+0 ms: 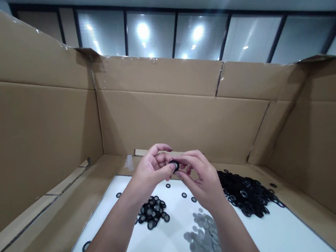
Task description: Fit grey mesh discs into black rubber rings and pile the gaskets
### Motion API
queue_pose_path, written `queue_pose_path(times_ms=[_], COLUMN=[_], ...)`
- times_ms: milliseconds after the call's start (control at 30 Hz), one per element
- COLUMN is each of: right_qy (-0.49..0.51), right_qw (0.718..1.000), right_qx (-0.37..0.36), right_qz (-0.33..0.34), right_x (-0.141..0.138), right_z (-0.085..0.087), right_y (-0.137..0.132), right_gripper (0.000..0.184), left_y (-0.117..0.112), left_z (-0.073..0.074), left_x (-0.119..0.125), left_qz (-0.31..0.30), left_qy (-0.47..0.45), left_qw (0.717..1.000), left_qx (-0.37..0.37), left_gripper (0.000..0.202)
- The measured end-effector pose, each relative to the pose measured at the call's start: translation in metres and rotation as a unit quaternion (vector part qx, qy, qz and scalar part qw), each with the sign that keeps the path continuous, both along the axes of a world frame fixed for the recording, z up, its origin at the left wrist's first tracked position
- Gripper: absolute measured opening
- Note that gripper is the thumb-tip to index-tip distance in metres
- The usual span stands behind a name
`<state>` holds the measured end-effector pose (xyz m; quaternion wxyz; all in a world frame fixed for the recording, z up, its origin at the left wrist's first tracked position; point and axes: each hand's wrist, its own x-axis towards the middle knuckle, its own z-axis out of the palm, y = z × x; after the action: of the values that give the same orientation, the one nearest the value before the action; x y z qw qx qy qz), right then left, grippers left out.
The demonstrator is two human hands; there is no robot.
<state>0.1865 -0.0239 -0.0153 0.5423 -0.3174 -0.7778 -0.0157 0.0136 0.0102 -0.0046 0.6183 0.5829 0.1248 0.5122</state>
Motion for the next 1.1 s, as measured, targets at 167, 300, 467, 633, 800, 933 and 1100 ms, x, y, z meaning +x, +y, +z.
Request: queue_pose_path(times_ms=[167, 300, 467, 633, 800, 933, 1100], right_qy=[0.022, 0.023, 0.001, 0.016, -0.020, -0.027, -0.009], right_qw=[0.999, 0.999, 0.998, 0.997, 0.998, 0.998, 0.995], right_qx=[0.019, 0.024, 0.062, 0.066, 0.051, 0.060, 0.091], right_qz=[-0.030, -0.014, -0.017, -0.030, -0.007, -0.024, -0.047], right_x=[-0.004, -0.005, -0.009, -0.013, -0.002, -0.002, -0.009], right_z=[0.000, -0.001, -0.004, -0.003, 0.002, 0.000, -0.003], right_y=[-0.001, -0.001, 0.001, -0.001, -0.002, 0.000, 0.001], right_gripper=[0.023, 0.043, 0.055, 0.058, 0.059, 0.054, 0.054], left_y=[0.002, 0.002, 0.001, -0.001, -0.001, 0.001, 0.000], left_z=[-0.003, -0.003, -0.002, -0.003, -0.003, -0.003, -0.003], left_x=[0.002, 0.003, 0.005, 0.007, 0.009, 0.010, 0.010], left_qz=[-0.009, -0.007, -0.018, -0.017, -0.015, -0.012, 0.003], left_qy=[0.010, -0.004, -0.021, -0.013, -0.025, -0.031, -0.020], left_qw=[1.000, 1.000, 0.999, 0.999, 0.999, 0.999, 0.998], left_qx=[-0.008, -0.014, -0.019, -0.027, -0.038, -0.034, -0.051], left_gripper=[0.037, 0.036, 0.034, 0.031, 0.034, 0.034, 0.037])
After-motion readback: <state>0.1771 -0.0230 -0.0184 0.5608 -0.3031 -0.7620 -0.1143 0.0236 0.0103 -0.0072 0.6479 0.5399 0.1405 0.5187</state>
